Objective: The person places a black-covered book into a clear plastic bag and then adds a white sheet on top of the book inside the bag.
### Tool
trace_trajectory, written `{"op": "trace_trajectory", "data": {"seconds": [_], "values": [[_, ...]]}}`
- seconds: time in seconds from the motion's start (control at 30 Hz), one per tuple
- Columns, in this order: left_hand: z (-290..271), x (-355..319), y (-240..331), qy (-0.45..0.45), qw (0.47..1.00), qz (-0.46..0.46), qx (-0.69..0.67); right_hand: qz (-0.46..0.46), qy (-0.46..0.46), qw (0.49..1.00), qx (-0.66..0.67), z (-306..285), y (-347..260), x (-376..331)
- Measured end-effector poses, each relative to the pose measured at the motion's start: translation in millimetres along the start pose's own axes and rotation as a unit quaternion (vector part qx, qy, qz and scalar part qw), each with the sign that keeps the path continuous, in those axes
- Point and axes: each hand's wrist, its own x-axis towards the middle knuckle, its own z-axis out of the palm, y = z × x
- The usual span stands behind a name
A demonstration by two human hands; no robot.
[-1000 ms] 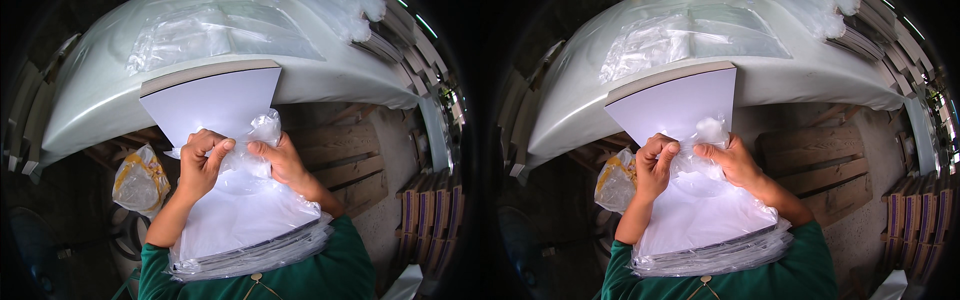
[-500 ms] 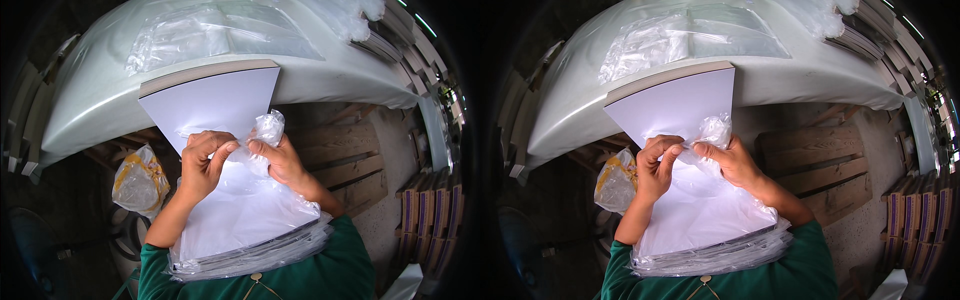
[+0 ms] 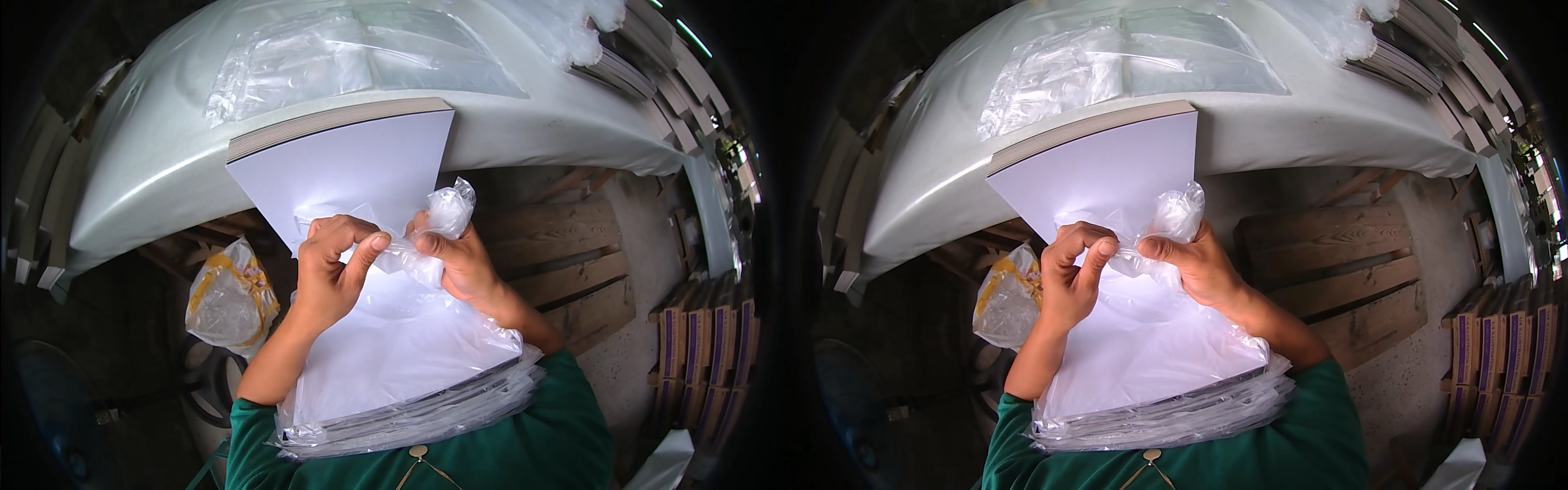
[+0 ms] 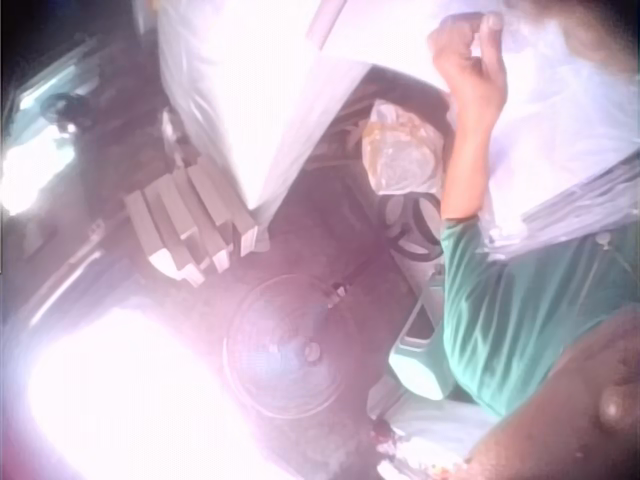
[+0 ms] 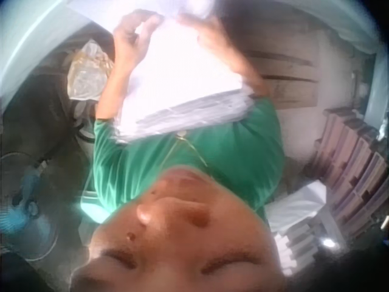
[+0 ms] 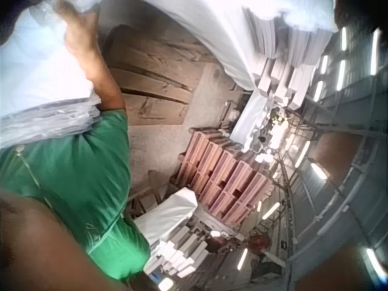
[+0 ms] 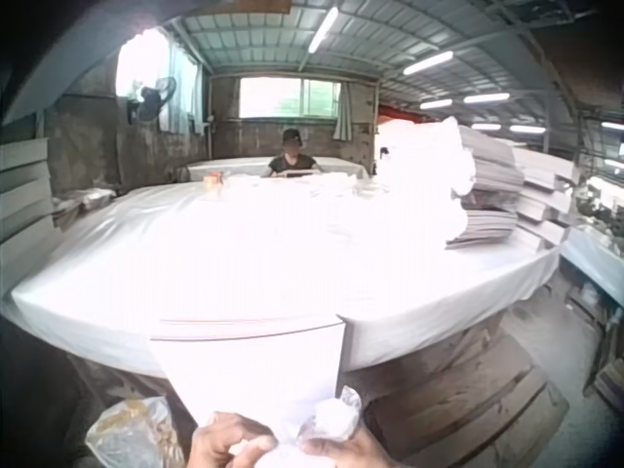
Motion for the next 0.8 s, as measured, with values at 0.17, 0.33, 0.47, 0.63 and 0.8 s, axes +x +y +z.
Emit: {"op": "trace_trajectory", "data": {"seconds": [0.17, 0.33, 0.47, 0.63, 0.8], "values": [[1, 4, 2, -0.004, 0.998, 0.018, 0.059, 0.019, -0.021, 0.997, 0.07, 2, 1, 3], [2, 3, -3, 0.028, 0.979, -0.088, -0.182, 0.091, -0.064, 0.982, 0.151, 0, -10, -3], [-30, 11, -1, 0.004, 0.78, -0.277, -0.561, 0.095, -0.055, 0.989, -0.098, -1, -35, -7], [-20, -5, 0, -0.483, 0.859, -0.121, -0.119, 0.087, -0.054, 0.987, 0.125, -25, -56, 9], [-73, 1, -8, -0.114, 0.801, -0.27, -0.521, 0.183, -0.066, 0.952, -0.237, -53, -62, -4]]}}
